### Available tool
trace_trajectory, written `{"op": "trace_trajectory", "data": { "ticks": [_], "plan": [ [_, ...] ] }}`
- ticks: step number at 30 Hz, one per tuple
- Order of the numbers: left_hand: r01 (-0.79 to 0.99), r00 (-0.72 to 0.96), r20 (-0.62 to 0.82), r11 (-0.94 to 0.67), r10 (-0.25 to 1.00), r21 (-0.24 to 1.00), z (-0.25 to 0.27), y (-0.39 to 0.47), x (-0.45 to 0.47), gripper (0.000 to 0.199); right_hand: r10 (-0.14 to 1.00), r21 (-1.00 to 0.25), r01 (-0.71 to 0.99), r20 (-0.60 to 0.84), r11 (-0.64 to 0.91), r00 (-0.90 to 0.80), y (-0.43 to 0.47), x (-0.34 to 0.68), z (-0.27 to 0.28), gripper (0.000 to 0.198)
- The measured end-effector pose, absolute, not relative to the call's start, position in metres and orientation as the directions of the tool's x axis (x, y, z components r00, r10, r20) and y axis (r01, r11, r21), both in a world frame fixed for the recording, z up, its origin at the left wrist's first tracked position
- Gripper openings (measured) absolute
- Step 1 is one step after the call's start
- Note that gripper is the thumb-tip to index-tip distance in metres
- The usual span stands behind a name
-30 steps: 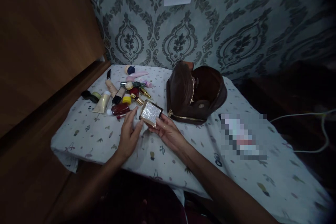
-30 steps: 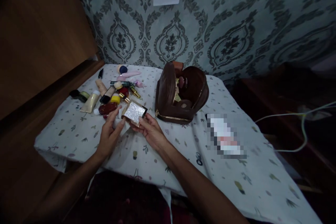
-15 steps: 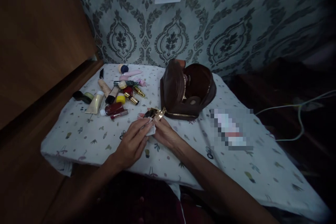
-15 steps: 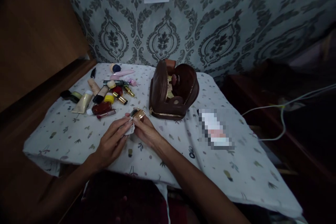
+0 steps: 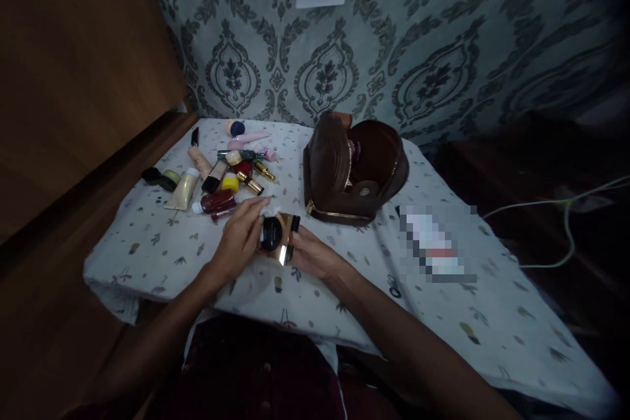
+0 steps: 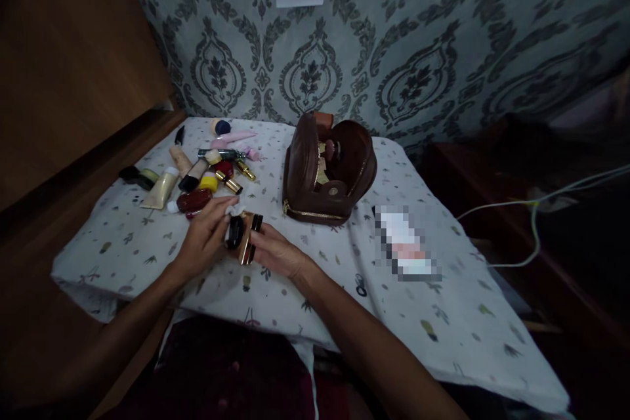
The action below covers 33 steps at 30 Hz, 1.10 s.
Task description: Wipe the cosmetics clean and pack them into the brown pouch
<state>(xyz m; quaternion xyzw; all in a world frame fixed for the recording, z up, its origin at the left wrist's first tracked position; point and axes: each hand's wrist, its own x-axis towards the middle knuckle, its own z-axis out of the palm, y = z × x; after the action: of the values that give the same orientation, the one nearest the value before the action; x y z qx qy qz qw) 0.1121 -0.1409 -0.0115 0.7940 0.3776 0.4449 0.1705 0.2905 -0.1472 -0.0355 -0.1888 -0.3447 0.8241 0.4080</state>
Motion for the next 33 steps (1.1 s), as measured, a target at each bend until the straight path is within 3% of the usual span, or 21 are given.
{"op": "trace_trajectory", "data": {
  "ticks": [4, 10, 13, 15, 19, 24, 29, 33],
  "plan": [
    [0.498, 0.226, 0.57, -0.596, 0.79, 0.629, -0.02, -0.147, 0.114, 0.039, 0.847, -0.639, -0.624, -0.084, -0.449, -0.524, -0.141, 0.289, -0.038, 0.051],
    [0.496, 0.331, 0.671, -0.727, 0.664, 0.475, -0.019, -0.173, 0.14, 0.045, 0.909, -0.656, -0.647, -0.162, -0.389, -0.383, -0.137, 0.284, -0.037, 0.038],
    [0.464, 0.363, 0.743, -0.801, 0.562, 0.379, -0.009, -0.168, 0.147, 0.044, 0.893, -0.695, -0.591, -0.172, -0.409, -0.416, -0.142, 0.282, -0.039, 0.039],
    [0.473, 0.374, 0.727, -0.793, 0.575, 0.384, 0.0, -0.157, 0.145, 0.039, 0.863, -0.701, -0.558, -0.17, -0.445, -0.475, -0.145, 0.283, -0.038, 0.037],
    [0.482, 0.322, 0.565, -0.646, 0.759, 0.593, 0.01, -0.127, 0.13, 0.03, 0.811, -0.628, -0.572, -0.175, -0.528, -0.558, -0.144, 0.286, -0.028, 0.044],
    [0.219, 0.251, 0.292, -0.348, 0.923, 0.911, 0.001, -0.107, 0.119, 0.036, 0.808, -0.545, -0.619, -0.217, -0.566, -0.547, -0.137, 0.291, -0.012, 0.075],
    [0.067, 0.184, 0.2, -0.215, 0.962, 0.974, -0.009, -0.107, 0.122, 0.038, 0.886, -0.665, -0.587, -0.321, -0.462, -0.334, -0.132, 0.288, -0.023, 0.056],
    [0.048, 0.18, 0.174, -0.185, 0.968, 0.982, -0.007, -0.101, 0.125, 0.043, 0.937, -0.798, -0.493, -0.266, -0.346, -0.226, -0.128, 0.287, -0.032, 0.056]
  ]
}}
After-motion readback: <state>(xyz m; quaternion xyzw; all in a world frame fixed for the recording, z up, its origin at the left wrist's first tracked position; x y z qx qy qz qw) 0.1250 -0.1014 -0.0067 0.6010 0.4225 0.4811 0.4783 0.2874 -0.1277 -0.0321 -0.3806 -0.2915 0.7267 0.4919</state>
